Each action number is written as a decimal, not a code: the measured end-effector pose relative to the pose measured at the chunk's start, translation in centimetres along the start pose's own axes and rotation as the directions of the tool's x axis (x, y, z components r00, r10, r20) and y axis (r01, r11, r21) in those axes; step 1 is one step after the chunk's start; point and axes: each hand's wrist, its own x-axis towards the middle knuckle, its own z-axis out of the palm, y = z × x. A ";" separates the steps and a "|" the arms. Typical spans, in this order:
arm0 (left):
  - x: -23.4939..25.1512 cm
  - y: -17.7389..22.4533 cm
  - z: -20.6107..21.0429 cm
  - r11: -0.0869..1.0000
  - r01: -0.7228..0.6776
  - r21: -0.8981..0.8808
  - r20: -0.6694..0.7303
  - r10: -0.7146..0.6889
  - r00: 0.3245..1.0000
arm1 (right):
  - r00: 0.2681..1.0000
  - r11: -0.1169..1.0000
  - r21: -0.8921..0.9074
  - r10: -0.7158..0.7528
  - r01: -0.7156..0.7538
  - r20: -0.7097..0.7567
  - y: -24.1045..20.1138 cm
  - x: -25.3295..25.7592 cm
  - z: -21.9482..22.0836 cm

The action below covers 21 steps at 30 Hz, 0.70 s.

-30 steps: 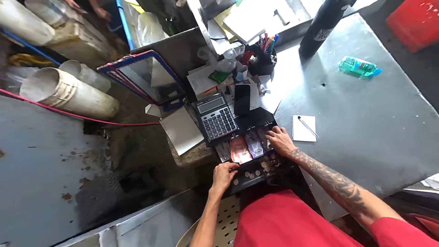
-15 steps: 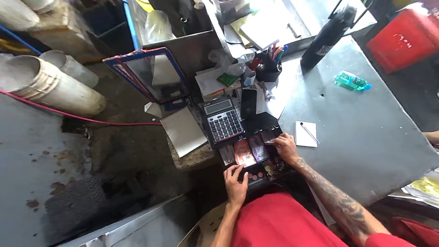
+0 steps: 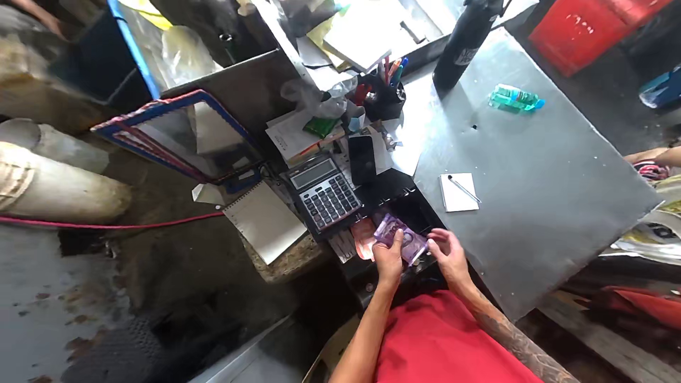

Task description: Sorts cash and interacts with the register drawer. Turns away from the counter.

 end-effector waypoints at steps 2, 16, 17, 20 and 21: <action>-0.3 0.6 -0.7 0.982 -0.098 0.162 0.039 0.092 0.995 | 0.990 0.977 -0.165 -0.129 0.137 0.056 -0.9 0.8 -0.7; 0.7 1.7 -2.0 0.986 -0.087 0.142 0.030 0.084 0.996 | 0.906 0.986 -0.137 -0.032 0.099 0.422 0.2 0.9 -0.2; 0.8 1.4 -2.2 0.982 -0.118 0.148 0.047 0.112 0.993 | 0.919 0.970 -0.194 -0.065 0.150 0.388 0.0 0.8 -0.4; 1.0 0.8 -2.9 0.970 -0.166 0.175 0.054 0.159 0.986 | 0.953 0.950 -0.207 -0.184 0.236 0.242 -1.9 0.6 -1.0; 1.0 0.8 -3.0 0.973 -0.160 0.166 0.057 0.153 0.987 | 0.952 0.970 -0.089 -0.202 0.227 0.230 -3.1 0.5 -0.9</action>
